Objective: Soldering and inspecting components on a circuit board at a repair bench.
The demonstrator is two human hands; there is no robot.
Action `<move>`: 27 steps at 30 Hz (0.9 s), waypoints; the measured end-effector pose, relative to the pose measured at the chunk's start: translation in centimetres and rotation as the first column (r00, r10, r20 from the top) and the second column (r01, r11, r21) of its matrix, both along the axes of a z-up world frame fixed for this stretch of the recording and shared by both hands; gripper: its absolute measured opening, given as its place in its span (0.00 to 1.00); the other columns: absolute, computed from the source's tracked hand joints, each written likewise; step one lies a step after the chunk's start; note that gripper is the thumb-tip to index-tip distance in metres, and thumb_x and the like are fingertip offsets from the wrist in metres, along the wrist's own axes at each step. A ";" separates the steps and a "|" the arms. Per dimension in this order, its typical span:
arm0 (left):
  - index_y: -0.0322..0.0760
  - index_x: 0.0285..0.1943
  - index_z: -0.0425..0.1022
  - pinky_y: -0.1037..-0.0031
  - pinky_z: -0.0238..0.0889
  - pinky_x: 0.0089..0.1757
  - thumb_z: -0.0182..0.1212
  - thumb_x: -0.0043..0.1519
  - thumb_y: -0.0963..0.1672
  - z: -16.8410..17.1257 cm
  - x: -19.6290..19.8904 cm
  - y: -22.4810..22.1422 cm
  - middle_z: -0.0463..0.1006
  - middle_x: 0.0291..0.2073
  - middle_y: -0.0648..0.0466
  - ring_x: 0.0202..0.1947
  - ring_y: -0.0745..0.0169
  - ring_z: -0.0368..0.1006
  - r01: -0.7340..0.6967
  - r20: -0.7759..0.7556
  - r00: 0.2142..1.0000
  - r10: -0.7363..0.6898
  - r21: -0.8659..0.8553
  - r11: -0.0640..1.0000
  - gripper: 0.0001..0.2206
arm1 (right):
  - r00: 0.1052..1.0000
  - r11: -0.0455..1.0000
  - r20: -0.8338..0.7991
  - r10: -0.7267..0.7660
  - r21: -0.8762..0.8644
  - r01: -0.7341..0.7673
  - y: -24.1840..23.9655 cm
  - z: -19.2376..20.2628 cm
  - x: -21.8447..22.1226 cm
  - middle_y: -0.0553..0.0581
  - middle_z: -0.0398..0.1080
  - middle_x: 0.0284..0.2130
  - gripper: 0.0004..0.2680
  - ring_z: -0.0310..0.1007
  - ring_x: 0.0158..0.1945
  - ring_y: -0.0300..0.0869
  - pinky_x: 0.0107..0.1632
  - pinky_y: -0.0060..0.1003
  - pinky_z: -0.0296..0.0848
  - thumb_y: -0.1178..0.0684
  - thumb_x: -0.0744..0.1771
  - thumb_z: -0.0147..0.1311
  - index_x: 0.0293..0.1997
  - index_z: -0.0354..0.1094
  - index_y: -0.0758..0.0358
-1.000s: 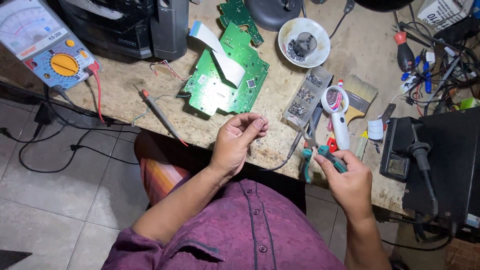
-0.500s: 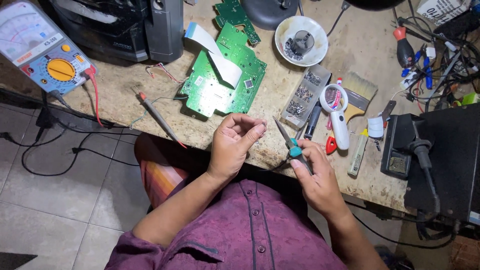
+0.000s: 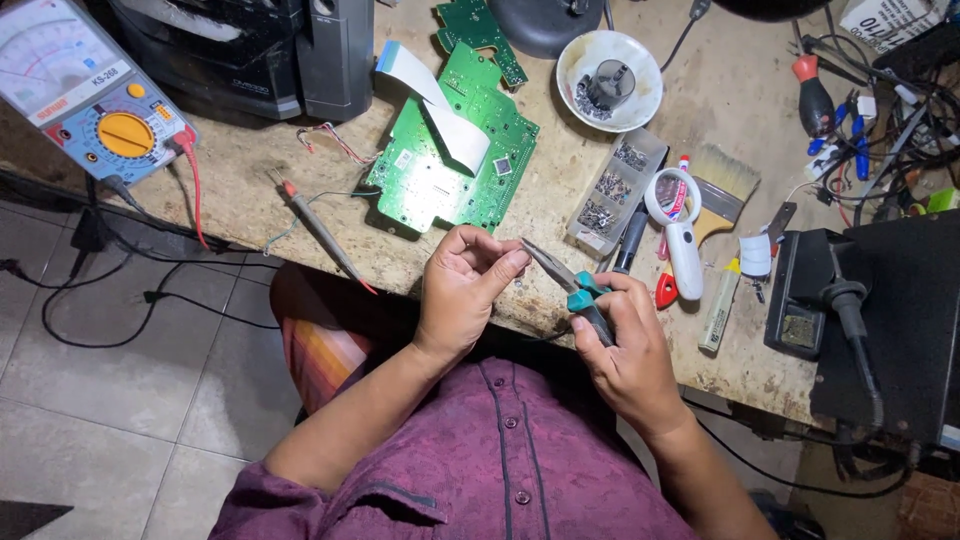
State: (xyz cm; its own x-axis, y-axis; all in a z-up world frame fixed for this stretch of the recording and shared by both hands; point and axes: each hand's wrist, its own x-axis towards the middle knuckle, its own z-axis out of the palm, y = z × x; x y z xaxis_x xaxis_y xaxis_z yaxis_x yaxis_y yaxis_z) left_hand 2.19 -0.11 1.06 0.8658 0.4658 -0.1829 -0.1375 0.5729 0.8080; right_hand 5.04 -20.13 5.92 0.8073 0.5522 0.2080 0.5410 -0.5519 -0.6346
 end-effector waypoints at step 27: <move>0.37 0.41 0.63 0.76 0.80 0.40 0.72 0.58 0.37 -1.8 -0.5 -0.5 0.84 0.37 0.41 0.35 0.61 0.83 0.017 0.018 1.000 -0.014 -0.166 0.986 0.16 | 0.986 0.990 -0.122 0.114 0.093 -0.103 -0.5 -0.2 0.7 0.61 0.75 0.43 0.08 0.76 0.41 0.55 0.46 0.46 0.73 0.49 0.69 0.56 0.37 0.69 0.62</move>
